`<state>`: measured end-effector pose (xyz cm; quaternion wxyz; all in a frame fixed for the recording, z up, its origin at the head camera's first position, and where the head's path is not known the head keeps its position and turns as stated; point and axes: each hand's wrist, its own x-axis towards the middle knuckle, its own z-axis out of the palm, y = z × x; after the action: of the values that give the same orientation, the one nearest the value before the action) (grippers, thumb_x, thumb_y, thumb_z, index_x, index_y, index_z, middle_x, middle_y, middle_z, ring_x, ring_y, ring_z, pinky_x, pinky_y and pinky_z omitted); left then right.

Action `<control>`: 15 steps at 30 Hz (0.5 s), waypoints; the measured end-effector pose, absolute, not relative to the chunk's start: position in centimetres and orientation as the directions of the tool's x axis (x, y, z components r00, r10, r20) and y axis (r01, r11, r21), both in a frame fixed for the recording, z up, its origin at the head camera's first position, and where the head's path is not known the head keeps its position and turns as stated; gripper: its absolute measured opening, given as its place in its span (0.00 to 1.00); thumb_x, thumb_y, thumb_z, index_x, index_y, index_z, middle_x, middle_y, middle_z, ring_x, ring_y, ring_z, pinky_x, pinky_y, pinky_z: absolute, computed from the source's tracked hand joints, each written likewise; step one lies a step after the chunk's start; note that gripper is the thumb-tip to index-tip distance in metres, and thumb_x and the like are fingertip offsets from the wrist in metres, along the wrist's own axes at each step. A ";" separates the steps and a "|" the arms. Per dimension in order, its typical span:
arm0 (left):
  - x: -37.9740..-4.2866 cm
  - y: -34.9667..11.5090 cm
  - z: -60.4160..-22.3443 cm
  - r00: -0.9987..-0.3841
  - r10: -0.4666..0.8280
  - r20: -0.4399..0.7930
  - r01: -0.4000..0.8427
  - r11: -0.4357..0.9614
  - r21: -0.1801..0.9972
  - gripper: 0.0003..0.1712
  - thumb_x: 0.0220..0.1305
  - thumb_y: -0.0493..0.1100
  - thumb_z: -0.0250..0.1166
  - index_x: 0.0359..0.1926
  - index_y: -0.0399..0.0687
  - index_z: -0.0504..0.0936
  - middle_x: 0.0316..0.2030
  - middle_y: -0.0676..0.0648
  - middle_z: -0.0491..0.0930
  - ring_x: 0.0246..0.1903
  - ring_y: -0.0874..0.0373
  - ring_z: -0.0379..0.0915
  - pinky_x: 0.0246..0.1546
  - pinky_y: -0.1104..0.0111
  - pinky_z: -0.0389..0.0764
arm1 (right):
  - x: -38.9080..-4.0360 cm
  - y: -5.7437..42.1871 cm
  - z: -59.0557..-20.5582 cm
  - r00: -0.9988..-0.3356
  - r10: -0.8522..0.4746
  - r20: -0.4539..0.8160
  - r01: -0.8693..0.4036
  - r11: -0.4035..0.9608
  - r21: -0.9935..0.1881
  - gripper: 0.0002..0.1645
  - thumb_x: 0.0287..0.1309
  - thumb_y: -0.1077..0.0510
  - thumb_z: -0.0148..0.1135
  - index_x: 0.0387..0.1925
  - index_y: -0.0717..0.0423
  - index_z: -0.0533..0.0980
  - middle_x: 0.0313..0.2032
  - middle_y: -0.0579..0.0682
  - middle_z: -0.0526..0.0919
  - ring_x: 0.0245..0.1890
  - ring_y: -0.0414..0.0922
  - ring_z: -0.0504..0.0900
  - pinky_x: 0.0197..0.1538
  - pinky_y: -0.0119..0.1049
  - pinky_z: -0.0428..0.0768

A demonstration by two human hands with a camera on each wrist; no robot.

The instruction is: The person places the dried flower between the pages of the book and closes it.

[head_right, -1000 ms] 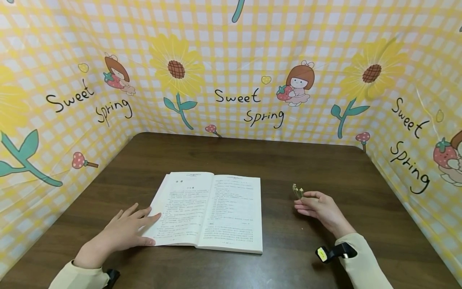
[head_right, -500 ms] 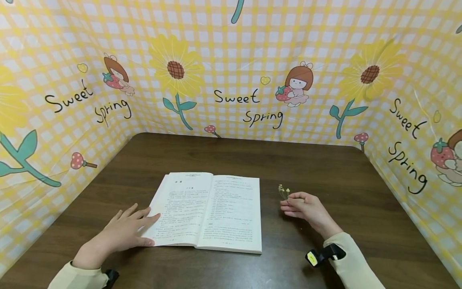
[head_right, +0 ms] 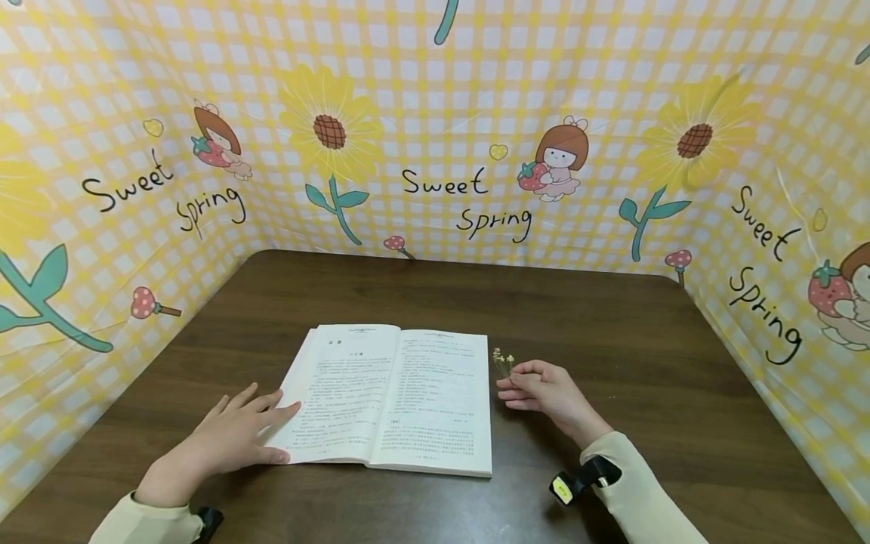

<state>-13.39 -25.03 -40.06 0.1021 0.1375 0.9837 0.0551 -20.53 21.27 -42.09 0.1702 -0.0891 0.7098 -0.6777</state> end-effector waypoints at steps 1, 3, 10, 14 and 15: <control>-13.4 -25.0 -40.1 -0.941 0.282 -0.185 0.259 0.956 0.137 0.47 0.50 0.65 0.72 0.68 0.51 0.74 0.67 0.32 0.67 0.68 0.22 0.49 0.60 0.27 0.50 | -20.6 21.0 -42.1 -0.926 -0.357 -0.121 0.106 0.062 -0.992 0.12 0.73 0.64 0.51 0.48 0.73 0.67 0.50 0.72 0.81 0.45 0.52 0.87 0.48 0.44 0.83; -13.4 -25.0 -40.1 -0.942 0.282 -0.183 0.260 0.956 0.137 0.47 0.50 0.65 0.72 0.68 0.51 0.74 0.67 0.32 0.67 0.68 0.22 0.49 0.60 0.27 0.50 | -20.7 20.3 -42.2 -0.927 -0.351 -0.128 0.118 0.051 -0.992 0.11 0.73 0.65 0.51 0.48 0.73 0.67 0.49 0.71 0.82 0.44 0.51 0.87 0.47 0.44 0.84; -13.4 -25.2 -40.4 -0.943 0.281 -0.178 0.259 0.956 0.135 0.47 0.49 0.66 0.72 0.68 0.51 0.74 0.67 0.33 0.67 0.68 0.22 0.49 0.59 0.27 0.50 | -20.8 17.7 -42.6 -0.923 -0.346 -0.166 0.179 -0.007 -0.984 0.13 0.72 0.66 0.50 0.50 0.76 0.66 0.45 0.66 0.84 0.39 0.48 0.88 0.45 0.41 0.84; -13.3 -25.2 -40.4 -0.943 0.285 -0.170 0.264 0.954 0.140 0.47 0.49 0.66 0.72 0.68 0.51 0.74 0.67 0.33 0.67 0.67 0.22 0.49 0.59 0.27 0.50 | -20.8 16.2 -42.7 -0.907 -0.373 -0.194 0.213 -0.012 -0.977 0.12 0.72 0.66 0.51 0.49 0.75 0.67 0.43 0.64 0.85 0.37 0.46 0.88 0.44 0.40 0.85; -13.3 -25.2 -40.4 -0.943 0.285 -0.169 0.263 0.954 0.141 0.48 0.49 0.66 0.72 0.68 0.51 0.74 0.67 0.33 0.67 0.68 0.22 0.49 0.59 0.27 0.50 | -20.8 15.8 -42.7 -0.903 -0.379 -0.203 0.223 -0.009 -0.975 0.12 0.72 0.66 0.51 0.49 0.75 0.67 0.43 0.64 0.86 0.37 0.46 0.88 0.44 0.40 0.85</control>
<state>-13.35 -25.24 -40.38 0.0943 0.1394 0.9840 0.0582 -20.76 15.77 -42.66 0.2127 -0.0581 0.6711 -0.7078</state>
